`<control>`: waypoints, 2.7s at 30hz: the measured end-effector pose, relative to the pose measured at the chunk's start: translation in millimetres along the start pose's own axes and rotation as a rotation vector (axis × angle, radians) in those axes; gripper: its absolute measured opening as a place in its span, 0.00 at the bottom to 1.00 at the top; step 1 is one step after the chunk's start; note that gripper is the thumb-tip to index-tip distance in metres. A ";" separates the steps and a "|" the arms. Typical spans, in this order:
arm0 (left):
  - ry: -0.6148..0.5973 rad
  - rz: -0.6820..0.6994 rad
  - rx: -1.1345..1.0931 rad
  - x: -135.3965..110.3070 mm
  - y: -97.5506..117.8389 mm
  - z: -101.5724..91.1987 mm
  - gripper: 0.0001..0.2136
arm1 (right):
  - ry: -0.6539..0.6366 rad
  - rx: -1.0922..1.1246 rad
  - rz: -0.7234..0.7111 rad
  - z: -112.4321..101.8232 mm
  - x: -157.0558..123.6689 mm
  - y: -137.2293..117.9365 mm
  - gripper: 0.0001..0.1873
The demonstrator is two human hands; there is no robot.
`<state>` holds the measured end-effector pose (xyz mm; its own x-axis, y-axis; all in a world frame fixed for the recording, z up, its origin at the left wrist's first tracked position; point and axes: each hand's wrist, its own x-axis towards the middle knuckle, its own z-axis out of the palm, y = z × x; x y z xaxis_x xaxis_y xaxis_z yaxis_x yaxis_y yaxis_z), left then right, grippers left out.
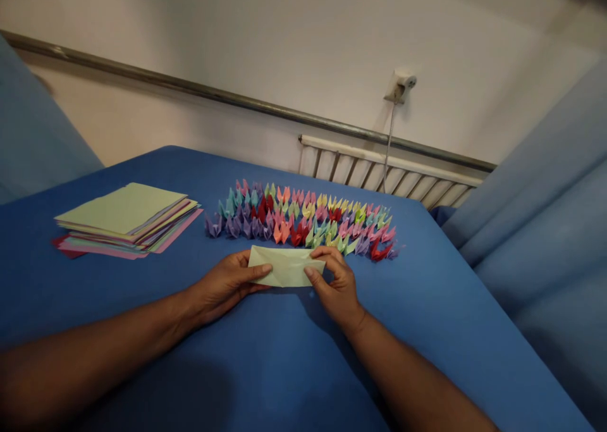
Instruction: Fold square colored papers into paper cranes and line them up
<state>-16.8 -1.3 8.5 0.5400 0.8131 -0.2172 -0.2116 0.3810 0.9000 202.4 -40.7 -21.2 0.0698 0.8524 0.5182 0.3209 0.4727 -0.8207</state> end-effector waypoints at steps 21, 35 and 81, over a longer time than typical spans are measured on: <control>0.123 0.167 0.282 0.9 0.6 -0.9 0.15 | -0.022 0.276 0.409 2.3 -0.3 2.0 0.17; 0.119 0.150 0.259 2.7 2.3 -0.7 0.16 | 0.038 0.238 0.394 3.9 3.9 -1.2 0.20; -0.106 0.272 1.810 -12.3 -20.2 2.2 0.46 | -0.864 -0.786 -0.035 19.5 -12.6 -15.7 0.42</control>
<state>-17.4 -20.0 -6.2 0.7033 0.7087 -0.0551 0.7058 -0.6870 0.1728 178.1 -54.4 -19.6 -0.5192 0.8533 -0.0470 0.8273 0.4881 -0.2779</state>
